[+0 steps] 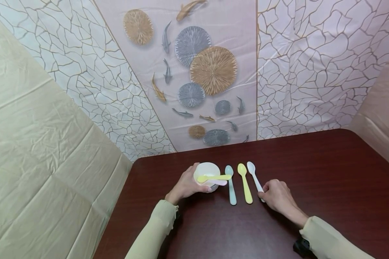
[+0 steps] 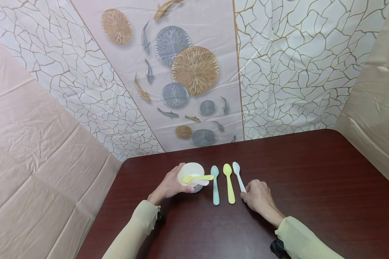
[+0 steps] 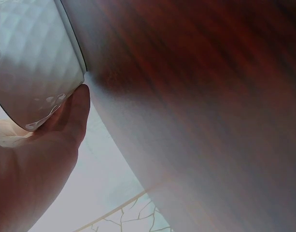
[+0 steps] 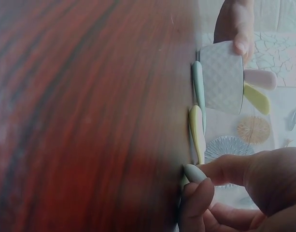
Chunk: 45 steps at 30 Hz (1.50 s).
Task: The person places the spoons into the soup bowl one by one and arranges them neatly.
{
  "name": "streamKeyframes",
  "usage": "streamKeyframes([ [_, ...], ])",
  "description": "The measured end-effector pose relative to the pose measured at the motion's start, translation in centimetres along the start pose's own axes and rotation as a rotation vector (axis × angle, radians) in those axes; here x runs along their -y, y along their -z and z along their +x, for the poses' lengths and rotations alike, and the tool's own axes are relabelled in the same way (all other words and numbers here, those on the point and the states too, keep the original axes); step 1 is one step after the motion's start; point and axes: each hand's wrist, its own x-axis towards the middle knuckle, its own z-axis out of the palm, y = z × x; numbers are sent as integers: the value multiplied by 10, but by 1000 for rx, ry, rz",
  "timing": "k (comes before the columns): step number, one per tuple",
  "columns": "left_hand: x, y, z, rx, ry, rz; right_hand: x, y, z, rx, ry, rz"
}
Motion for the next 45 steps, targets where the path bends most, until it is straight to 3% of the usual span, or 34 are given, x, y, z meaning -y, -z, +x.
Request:
streamKeyframes([
  [6,0,0,0,3,4,-7,-9,-7,4,-5,-1,5],
  [18,0,1,1,-2,-21,3,9,7,-5,-11,-59,30],
  [26,0,1,1,-1,-21,10,32,25,-18,-6,-96,60],
  [45,-1,1,1,5,-12,-1,46,45,-29,-27,-117,77],
])
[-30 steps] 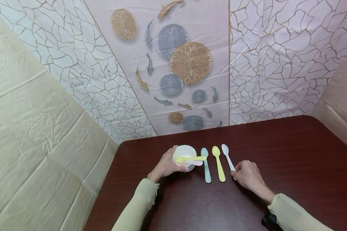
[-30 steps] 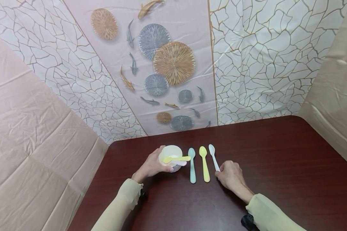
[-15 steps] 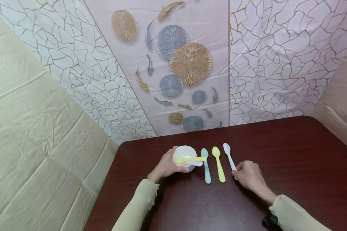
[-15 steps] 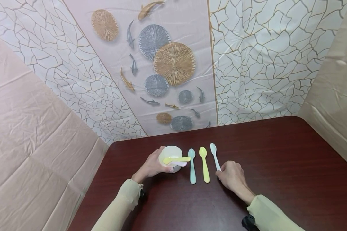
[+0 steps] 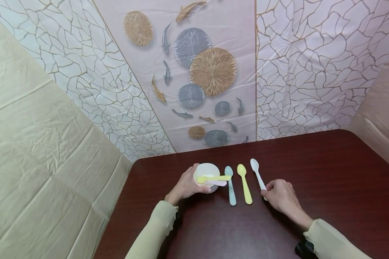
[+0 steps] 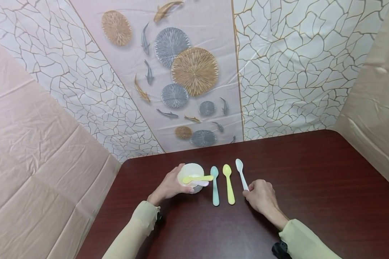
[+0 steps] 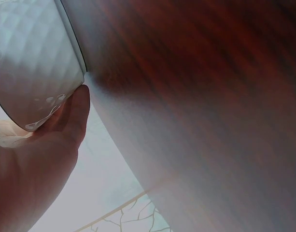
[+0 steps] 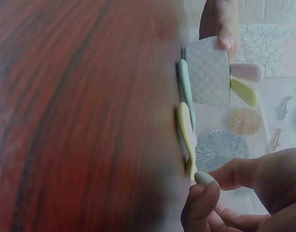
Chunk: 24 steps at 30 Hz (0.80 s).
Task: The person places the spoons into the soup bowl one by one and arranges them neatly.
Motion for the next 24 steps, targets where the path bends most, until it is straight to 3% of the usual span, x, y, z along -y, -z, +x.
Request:
streamKeyframes([
  [24,-1,0,-1,0,-7,-3,-1,10,-8,-68,47,57],
])
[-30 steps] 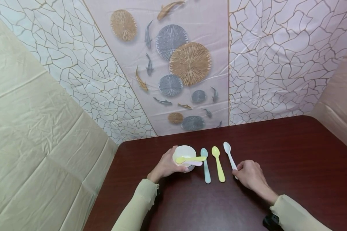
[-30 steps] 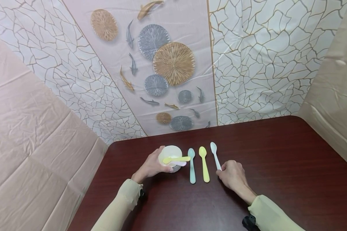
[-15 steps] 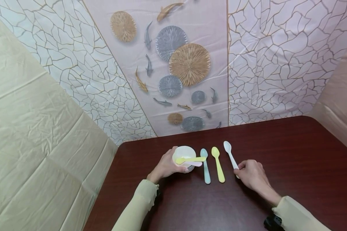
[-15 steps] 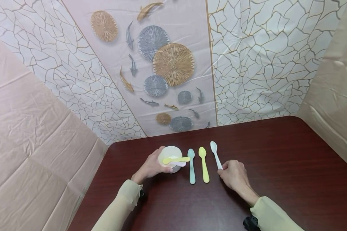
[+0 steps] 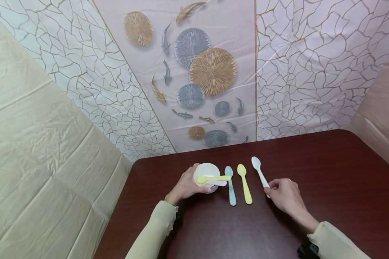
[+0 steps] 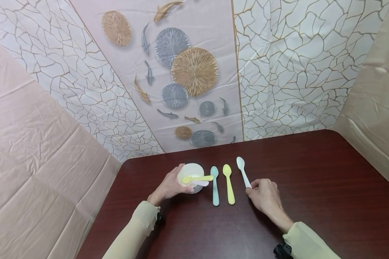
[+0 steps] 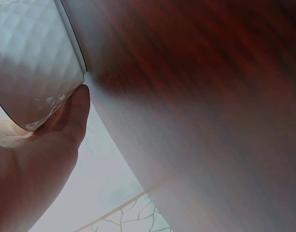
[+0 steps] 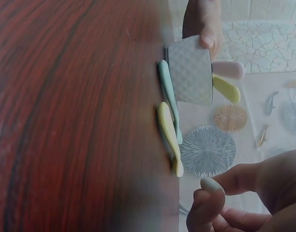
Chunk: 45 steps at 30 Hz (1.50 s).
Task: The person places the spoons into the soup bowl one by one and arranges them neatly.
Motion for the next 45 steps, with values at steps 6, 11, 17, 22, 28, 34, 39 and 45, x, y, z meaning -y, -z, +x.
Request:
streamKeyframes([
  [6,0,0,0,-2,-1,1,-1,2,0,-14,-5,13],
  [11,1,0,0,-4,-2,3,-1,5,0,-35,-11,24],
  [17,1,0,0,-5,-11,-2,-1,8,0,-47,-16,36],
  [22,0,0,0,-10,-27,-9,-1,10,0,-66,-20,46],
  [28,1,0,0,-13,-26,-2,-2,12,0,-79,-21,65],
  [34,1,0,1,-7,-21,7,-1,16,1,-78,-26,71],
  [39,2,0,0,-9,-23,0,2,19,1,-53,-39,82],
  [45,1,0,0,-11,-22,5,5,21,0,-37,-40,99],
])
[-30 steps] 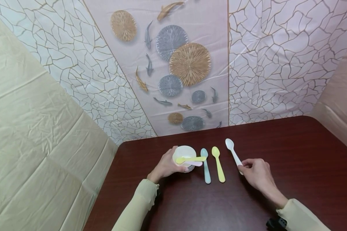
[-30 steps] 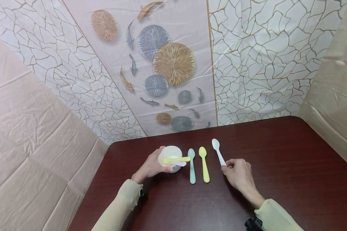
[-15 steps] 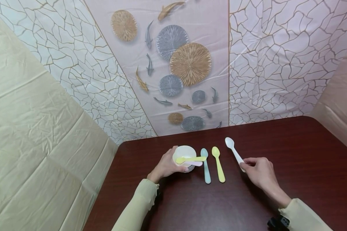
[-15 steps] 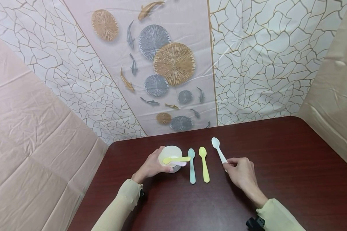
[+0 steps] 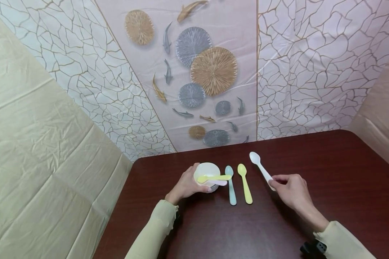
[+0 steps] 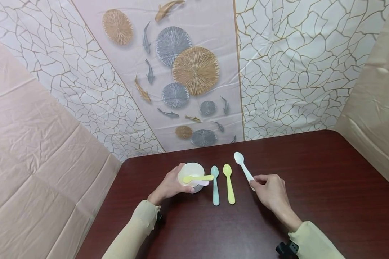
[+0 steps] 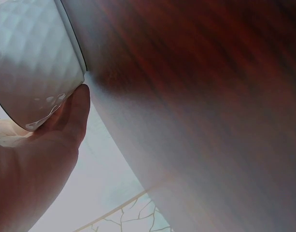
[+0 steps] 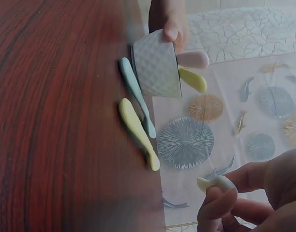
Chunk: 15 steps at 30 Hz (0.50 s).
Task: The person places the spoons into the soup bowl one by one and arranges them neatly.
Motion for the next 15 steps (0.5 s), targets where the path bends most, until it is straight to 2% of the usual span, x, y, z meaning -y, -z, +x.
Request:
streamKeyframes([
  [15,0,1,0,13,-1,-3,8,1,-1,43,29,28],
])
